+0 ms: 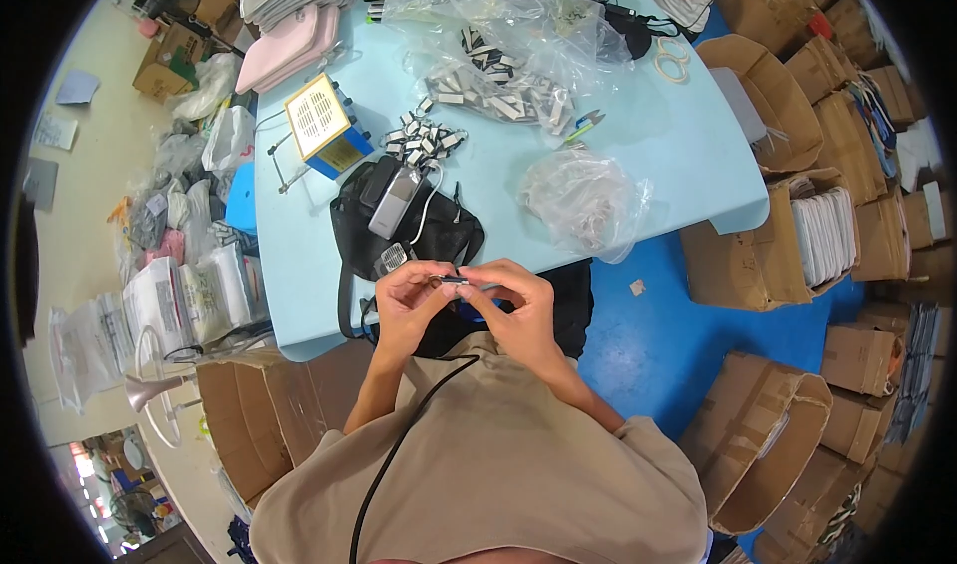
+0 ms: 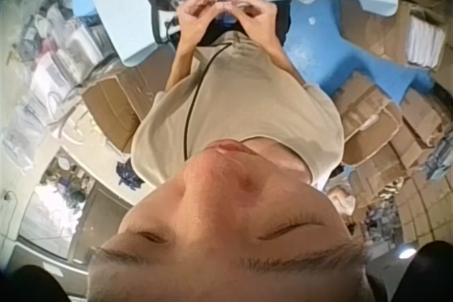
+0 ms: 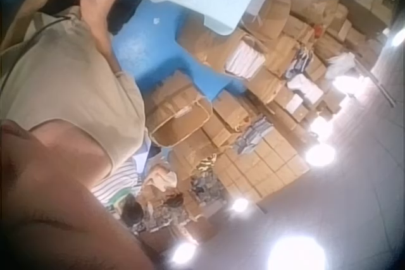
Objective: Assembling small buckles onto leather straps at a workshop table.
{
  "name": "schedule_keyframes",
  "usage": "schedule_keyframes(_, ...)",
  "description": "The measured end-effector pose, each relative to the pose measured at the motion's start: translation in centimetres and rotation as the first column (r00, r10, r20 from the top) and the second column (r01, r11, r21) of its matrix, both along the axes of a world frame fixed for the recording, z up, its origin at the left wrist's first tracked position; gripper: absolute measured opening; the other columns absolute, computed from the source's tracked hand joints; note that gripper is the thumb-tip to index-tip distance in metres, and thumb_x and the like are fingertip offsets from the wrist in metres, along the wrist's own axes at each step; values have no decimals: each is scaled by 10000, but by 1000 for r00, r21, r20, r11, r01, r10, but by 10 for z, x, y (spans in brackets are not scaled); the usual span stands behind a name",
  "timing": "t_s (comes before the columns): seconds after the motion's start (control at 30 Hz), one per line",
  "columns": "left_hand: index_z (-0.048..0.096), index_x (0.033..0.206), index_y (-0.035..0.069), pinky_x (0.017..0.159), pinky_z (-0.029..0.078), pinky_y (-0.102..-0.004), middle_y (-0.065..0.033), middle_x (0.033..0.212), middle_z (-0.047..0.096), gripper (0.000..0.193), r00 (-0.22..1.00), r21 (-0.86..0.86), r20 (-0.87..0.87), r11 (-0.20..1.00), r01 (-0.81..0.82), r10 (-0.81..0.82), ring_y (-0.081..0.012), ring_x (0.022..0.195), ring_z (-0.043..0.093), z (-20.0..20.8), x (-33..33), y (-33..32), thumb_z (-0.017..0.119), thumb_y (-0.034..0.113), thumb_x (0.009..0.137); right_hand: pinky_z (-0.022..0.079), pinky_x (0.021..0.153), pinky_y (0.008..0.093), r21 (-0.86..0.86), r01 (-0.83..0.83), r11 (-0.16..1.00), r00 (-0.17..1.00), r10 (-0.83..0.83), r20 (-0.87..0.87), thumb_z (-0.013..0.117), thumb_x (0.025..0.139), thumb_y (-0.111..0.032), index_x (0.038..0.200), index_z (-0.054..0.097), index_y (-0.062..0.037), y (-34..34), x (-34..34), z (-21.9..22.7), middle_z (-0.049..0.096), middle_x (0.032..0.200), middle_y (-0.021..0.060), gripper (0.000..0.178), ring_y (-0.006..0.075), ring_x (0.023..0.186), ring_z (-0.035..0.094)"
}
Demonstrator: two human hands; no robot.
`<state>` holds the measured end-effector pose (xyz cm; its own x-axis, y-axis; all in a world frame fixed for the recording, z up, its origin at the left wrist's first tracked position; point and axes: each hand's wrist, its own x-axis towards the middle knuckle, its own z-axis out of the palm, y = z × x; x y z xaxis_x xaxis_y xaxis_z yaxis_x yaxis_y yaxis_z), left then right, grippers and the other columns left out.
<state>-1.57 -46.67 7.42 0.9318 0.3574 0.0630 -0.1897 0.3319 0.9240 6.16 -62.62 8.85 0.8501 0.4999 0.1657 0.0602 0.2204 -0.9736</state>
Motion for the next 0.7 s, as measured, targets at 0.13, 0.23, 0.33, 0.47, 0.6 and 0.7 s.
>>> schedule_keyframes(0.13, 702, 1087, -42, 835, 556, -255, -111, 1083, 719, 221, 999, 56, -19, 998, -25, 26, -132, 949, 683, -5, -2, 2, 748, -93, 877, 593, 759, 259, -89, 65, 994, 992, -55, 111, 731, 872, 114, 1118, 749, 32, -2, -2, -2, 733, 1045, 141, 260, 159, 891, 706)
schedule_keyframes(0.23, 727, 1053, -55, 860, 570, -262, -106, 1053, 716, 219, 999, 37, -40, 999, -34, 36, -130, 920, 689, -4, -1, 4, 777, -102, 846, 595, 780, 260, -122, 78, 989, 972, -49, 230, 729, 874, 111, 1105, 756, 31, -1, -1, -4, 742, 1049, 146, 246, 165, 880, 715)
schedule_keyframes(0.33, 737, 1052, -47, 855, 572, -263, -93, 1005, 704, 235, 999, 93, -38, 996, 14, -11, -129, 898, 680, -5, -1, 6, 783, -112, 830, 564, 747, 246, -103, 98, 990, 975, -75, 207, 732, 889, 74, 1100, 764, 17, 2, -4, -2, 747, 1007, 127, 221, 142, 870, 713)
schedule_keyframes(0.47, 735, 1070, -54, 867, 573, -277, -107, 1021, 683, 243, 1000, 111, -13, 993, 27, -26, -148, 922, 670, -3, 0, 3, 775, -111, 837, 583, 799, 264, -2, 19, 1000, 1000, -19, -1, 722, 883, 108, 1098, 761, 28, 1, -3, -9, 723, 1029, 142, 233, 173, 915, 711)
schedule_keyframes(0.6, 725, 1085, -65, 888, 571, -298, -128, 1068, 676, 224, 1000, 66, -11, 998, 5, -4, -171, 954, 672, -1, 1, -4, 750, -107, 866, 578, 772, 257, 96, 21, 995, 998, -16, -55, 734, 869, 121, 1082, 763, 33, 2, 1, -15, 713, 1023, 152, 232, 175, 905, 701)
schedule_keyframes(0.7, 720, 1097, -71, 887, 570, -300, -130, 1064, 683, 218, 1000, 104, -14, 995, 13, -11, -171, 955, 674, -1, 1, -4, 740, -100, 882, 578, 809, 266, 81, -9, 997, 995, 17, -98, 755, 867, 100, 1078, 770, 26, -1, 3, -16, 718, 1007, 138, 224, 168, 918, 700)
